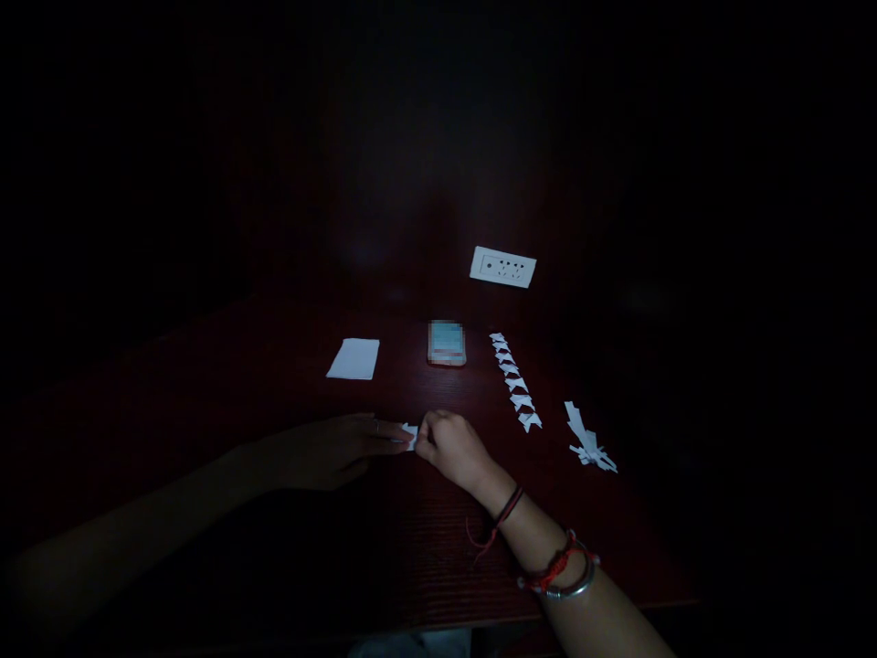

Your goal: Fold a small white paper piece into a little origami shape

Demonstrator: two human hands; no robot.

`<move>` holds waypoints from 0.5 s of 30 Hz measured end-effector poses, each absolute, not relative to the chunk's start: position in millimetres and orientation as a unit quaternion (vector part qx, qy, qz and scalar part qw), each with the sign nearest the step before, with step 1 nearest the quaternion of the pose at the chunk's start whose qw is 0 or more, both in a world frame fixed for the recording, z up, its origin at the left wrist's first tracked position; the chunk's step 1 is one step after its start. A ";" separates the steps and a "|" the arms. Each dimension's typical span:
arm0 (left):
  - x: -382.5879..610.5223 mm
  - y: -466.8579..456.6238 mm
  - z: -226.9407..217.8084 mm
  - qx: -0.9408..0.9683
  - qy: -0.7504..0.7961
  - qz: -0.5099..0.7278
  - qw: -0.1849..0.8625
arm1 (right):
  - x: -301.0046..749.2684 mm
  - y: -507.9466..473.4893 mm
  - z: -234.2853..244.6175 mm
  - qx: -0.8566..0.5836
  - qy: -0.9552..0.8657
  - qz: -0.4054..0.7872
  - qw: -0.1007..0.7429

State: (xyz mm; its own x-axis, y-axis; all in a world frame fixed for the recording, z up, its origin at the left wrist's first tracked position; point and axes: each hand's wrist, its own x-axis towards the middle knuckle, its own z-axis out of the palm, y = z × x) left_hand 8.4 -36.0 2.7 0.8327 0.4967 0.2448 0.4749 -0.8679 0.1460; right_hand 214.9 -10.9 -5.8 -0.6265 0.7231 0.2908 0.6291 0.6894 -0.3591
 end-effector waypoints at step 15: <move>12.3 -42.4 10.9 0.958 0.249 0.140 0.030 | 219.9 -26.4 9.2 -0.322 -0.935 0.022 0.145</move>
State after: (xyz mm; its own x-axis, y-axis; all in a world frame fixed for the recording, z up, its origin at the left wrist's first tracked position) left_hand 12.3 -42.4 10.9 0.8372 0.4848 0.2533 0.4680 -0.8746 0.1270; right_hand 219.9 -26.4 9.2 -0.7510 0.6084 0.2565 0.5956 0.7919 -0.1346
